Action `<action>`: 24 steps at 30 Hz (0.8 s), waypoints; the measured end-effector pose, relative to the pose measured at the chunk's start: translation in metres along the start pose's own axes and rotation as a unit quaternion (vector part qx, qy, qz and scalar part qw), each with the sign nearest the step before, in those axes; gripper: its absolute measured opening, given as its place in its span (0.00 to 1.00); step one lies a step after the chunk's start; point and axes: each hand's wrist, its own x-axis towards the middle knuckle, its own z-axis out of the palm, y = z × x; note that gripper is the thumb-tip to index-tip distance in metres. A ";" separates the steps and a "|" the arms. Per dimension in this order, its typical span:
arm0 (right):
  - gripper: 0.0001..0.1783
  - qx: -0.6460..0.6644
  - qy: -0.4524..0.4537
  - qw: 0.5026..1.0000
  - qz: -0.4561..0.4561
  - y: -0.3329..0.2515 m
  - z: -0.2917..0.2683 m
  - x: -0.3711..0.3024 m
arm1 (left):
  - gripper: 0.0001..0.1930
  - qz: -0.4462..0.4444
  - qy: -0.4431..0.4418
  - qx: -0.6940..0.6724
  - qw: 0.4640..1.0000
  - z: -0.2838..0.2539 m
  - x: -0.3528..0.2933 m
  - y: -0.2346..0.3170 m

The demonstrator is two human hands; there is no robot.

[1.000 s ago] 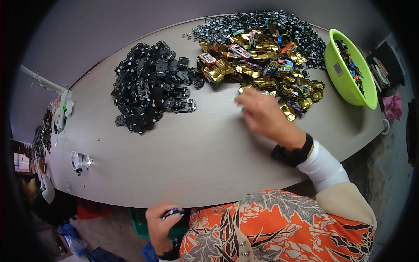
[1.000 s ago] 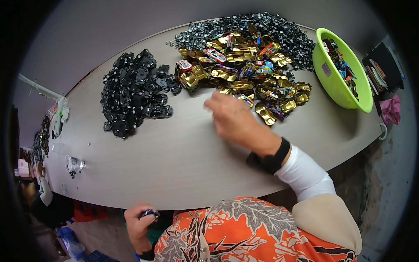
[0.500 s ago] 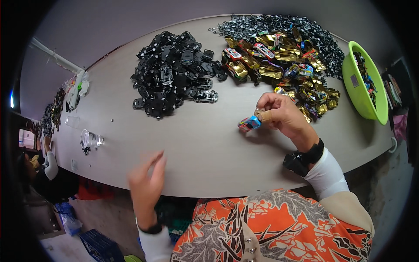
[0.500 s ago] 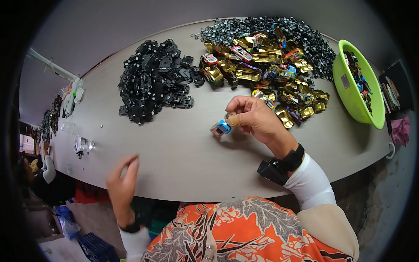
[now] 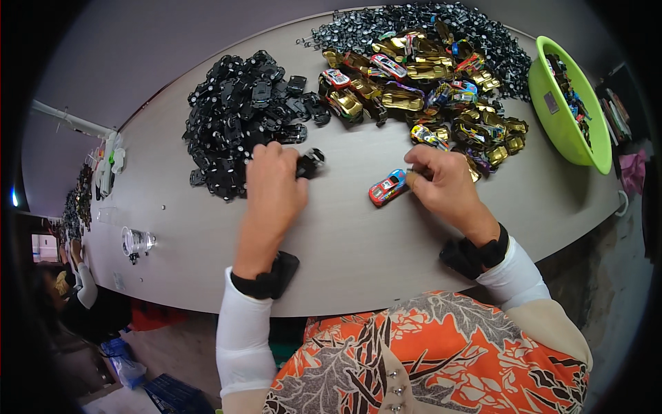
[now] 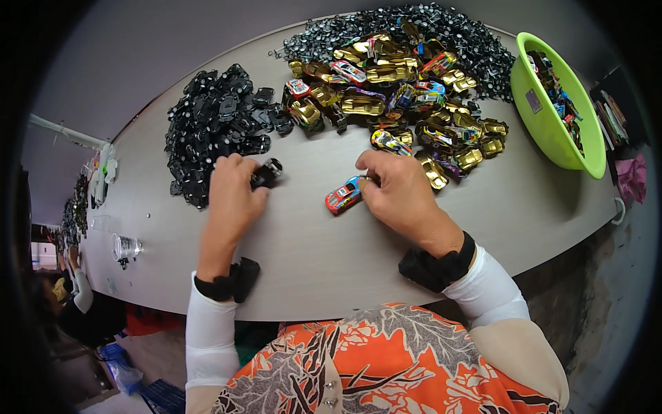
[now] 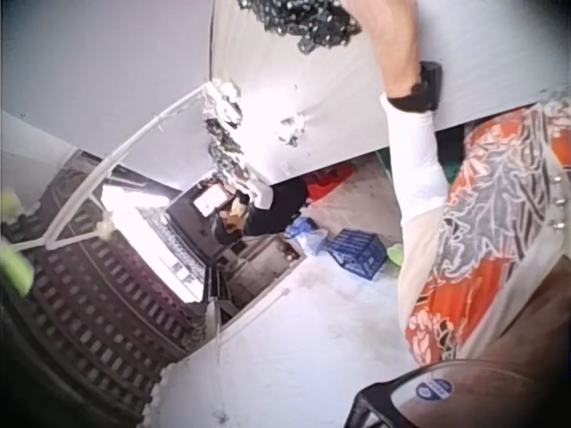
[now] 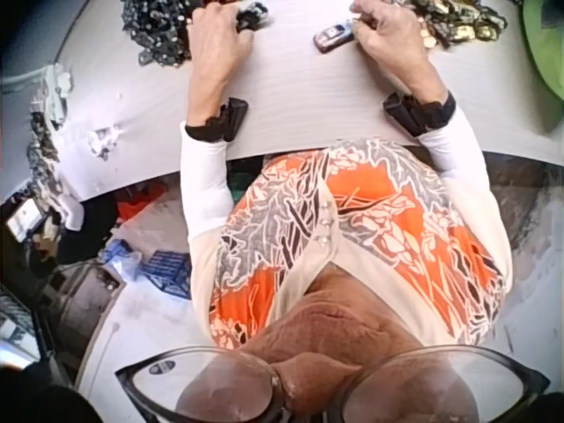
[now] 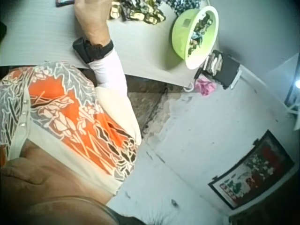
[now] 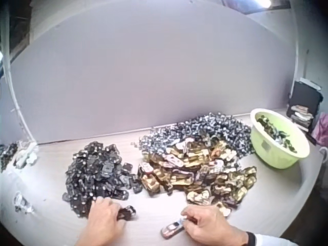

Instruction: The person assembles small toy cars by hand, picking up black chassis and colorful bodies from piles on a table and snapping them together. The person handles the components one at a time, fitting the body onto the chassis and placing the finished toy on the table.

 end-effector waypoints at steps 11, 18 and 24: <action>0.09 -0.160 0.030 0.981 -0.104 -0.005 0.033 0.009 | 0.18 -0.300 -0.138 -0.639 0.695 0.003 -0.026 0.025; 0.12 -0.246 -0.018 0.964 -0.097 -0.021 0.052 0.012 | 0.16 -0.284 -0.133 -0.566 0.762 0.002 -0.028 0.025; 0.11 -0.242 -0.050 0.963 -0.110 -0.017 0.042 0.012 | 0.13 -0.282 -0.122 -0.601 0.738 0.007 -0.029 0.026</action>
